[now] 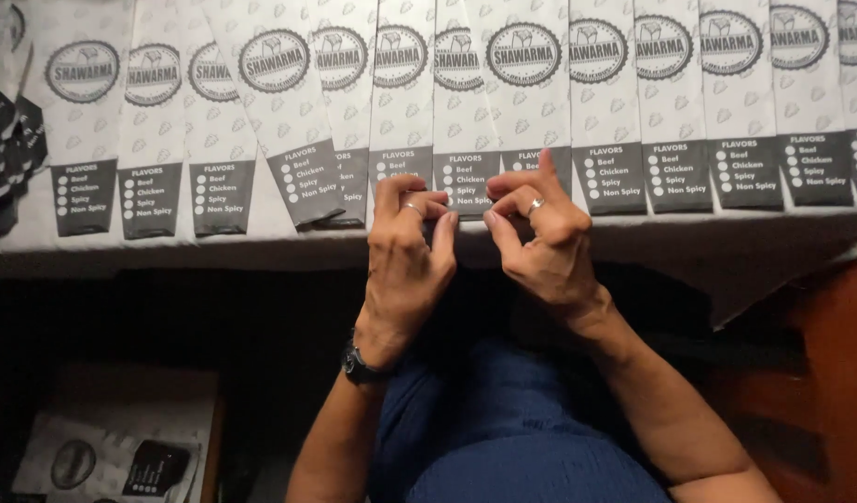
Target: Applying glue to the edges of paper shawarma sleeves and pressing them to seal the packaging.
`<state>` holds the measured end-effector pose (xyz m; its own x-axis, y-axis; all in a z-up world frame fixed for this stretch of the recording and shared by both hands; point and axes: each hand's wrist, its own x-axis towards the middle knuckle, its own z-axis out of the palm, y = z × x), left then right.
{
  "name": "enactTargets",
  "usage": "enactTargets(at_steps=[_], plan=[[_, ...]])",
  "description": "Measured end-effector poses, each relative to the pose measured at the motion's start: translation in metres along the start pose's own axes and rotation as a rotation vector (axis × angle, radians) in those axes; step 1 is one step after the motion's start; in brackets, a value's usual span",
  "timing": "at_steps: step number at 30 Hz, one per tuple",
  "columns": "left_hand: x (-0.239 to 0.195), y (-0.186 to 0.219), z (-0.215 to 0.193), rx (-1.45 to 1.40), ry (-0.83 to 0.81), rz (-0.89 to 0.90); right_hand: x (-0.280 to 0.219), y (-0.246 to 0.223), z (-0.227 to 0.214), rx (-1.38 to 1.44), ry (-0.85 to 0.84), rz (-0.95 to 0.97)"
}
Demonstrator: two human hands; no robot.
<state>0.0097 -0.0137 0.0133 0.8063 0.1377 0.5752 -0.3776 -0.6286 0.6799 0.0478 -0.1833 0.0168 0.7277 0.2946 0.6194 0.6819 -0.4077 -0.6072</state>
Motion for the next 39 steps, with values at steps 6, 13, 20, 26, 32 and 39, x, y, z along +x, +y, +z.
enactTargets(at_steps=[6,13,20,26,32,39], plan=[[0.006,0.001,0.003,-0.043,0.047,-0.079,0.015,-0.006,-0.004,0.061,-0.029,0.119],[0.004,0.016,0.001,-0.027,0.072,-0.095,0.009,-0.007,0.002,0.026,-0.016,0.119],[-0.011,0.021,0.031,0.170,0.219,-0.075,0.006,-0.008,0.000,0.064,0.024,0.108],[-0.016,0.016,0.031,-0.058,0.244,-0.212,0.006,-0.012,-0.002,0.040,0.006,0.080],[-0.018,0.012,0.042,0.078,0.310,-0.100,0.007,-0.014,0.016,-0.123,0.068,0.012],[-0.013,0.016,0.040,0.214,0.338,0.069,0.005,-0.025,0.008,-0.101,0.073,-0.004]])
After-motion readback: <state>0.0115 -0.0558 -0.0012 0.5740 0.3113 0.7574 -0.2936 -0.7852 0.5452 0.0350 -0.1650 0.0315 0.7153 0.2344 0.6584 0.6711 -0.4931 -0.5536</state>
